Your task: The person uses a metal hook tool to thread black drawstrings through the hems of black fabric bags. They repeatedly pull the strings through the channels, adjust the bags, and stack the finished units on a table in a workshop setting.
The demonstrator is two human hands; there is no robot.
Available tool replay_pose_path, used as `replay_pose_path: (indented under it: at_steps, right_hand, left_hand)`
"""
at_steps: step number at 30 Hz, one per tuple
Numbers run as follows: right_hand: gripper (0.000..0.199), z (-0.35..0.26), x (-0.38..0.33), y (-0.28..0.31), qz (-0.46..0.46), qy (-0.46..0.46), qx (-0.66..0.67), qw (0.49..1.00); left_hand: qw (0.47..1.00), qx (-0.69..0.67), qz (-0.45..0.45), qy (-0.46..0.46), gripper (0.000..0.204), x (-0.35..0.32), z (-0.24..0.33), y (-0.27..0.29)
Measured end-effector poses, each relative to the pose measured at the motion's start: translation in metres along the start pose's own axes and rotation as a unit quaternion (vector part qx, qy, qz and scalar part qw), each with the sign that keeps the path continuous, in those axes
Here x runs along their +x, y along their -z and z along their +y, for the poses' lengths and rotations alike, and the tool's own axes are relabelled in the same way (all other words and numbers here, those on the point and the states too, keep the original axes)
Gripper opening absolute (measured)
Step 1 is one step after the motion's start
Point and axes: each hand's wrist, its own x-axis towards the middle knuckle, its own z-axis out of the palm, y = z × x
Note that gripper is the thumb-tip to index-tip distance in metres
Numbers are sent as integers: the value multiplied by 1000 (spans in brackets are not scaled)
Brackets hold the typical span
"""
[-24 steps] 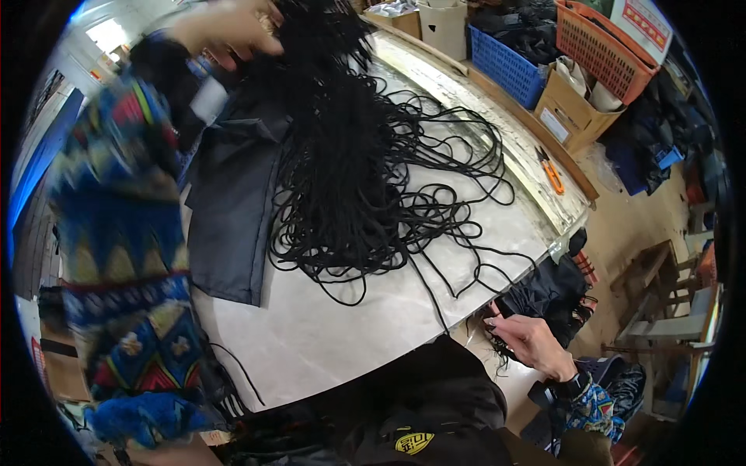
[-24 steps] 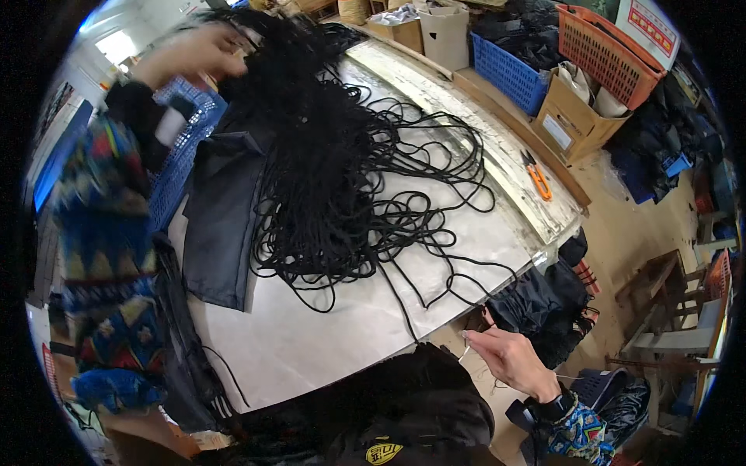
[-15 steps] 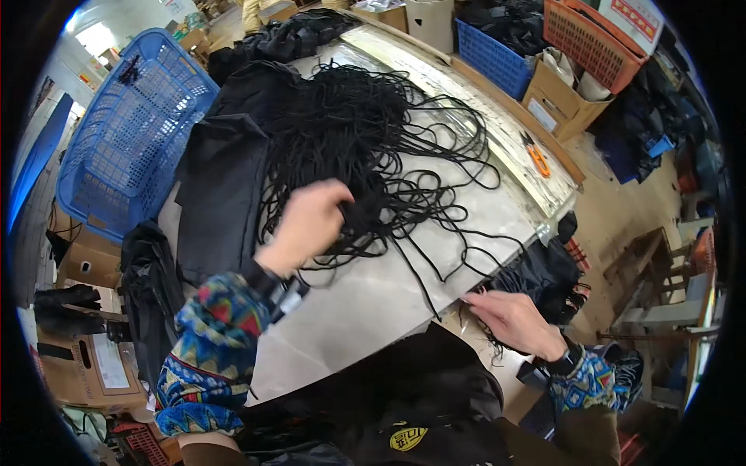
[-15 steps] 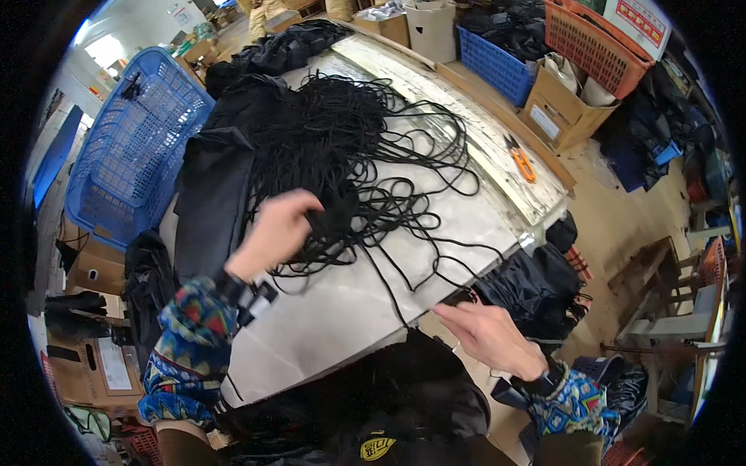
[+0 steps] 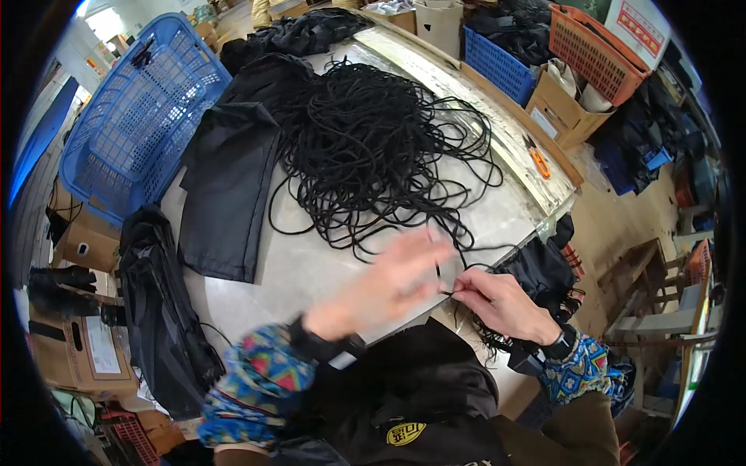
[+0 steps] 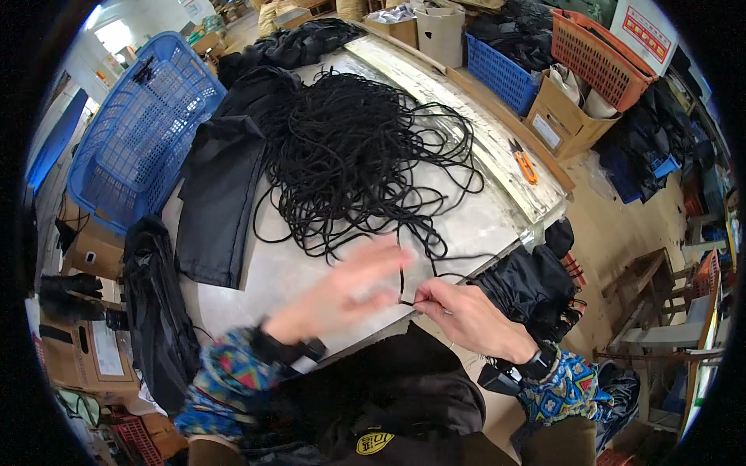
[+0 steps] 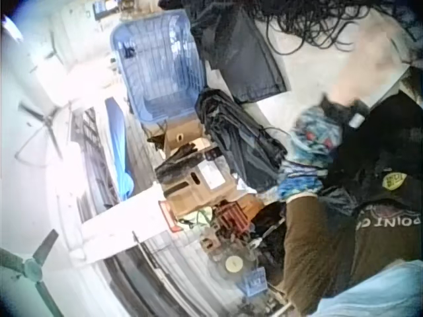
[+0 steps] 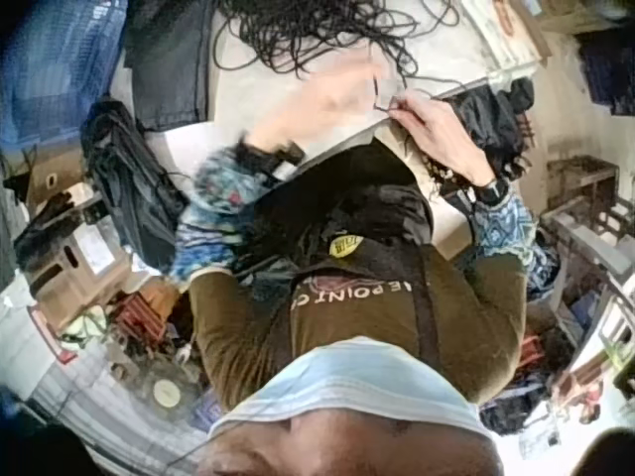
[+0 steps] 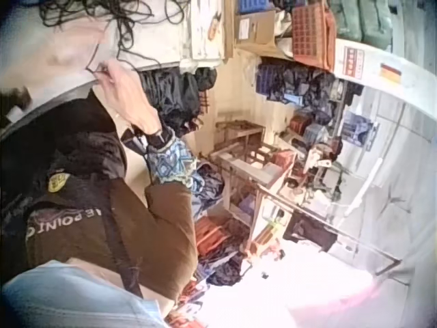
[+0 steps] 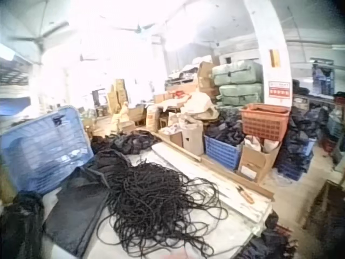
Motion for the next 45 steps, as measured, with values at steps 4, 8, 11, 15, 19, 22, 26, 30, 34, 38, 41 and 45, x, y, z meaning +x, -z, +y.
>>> replay_pose_path:
  at_steps: [4,8,11,15,19,22,26,30,34,38,41,45]
  right_hand:
    - [14,-21,0,1,-5,-8,14,1000]
    - [13,4,7,-4,120,-31,-139,982]
    - [15,21,20,10,164,-77,-124,976]
    - [26,36,27,7,61,-22,27,997]
    - [40,-7,16,-6,-104,-157,354,916]
    - [35,-51,2,-43,-149,-196,350,904]
    - [28,-72,-9,-75,-139,-148,307,930]
    - [26,-83,-15,-84,-168,-123,269,940]
    - [24,-92,-19,-93,-172,-68,198,962]
    - [23,-94,-22,-98,-207,-40,173,962]
    - [24,-101,-19,-92,-302,-155,291,894]
    - [26,-101,-19,-92,-332,-205,330,860]
  left_hand:
    - [971,-156,-7,179,15,-41,37,-27]
    - [981,-164,-2,99,11,-64,80,27]
    - [950,-302,17,-75,11,-120,160,123]
    - [711,-521,41,-470,32,-167,212,121]
    - [897,-293,286,165,24,-177,152,57]
    - [716,-444,344,415,30,-162,113,12]
    - [723,-463,312,407,30,-156,112,-17]
    - [745,-429,337,384,30,-166,113,-27]
    - [782,-376,338,365,27,-177,114,-31]
    - [824,-285,332,360,23,-181,117,-31]
    - [869,-195,324,320,21,-182,118,-29]
    - [897,-127,307,292,18,-181,121,-24]
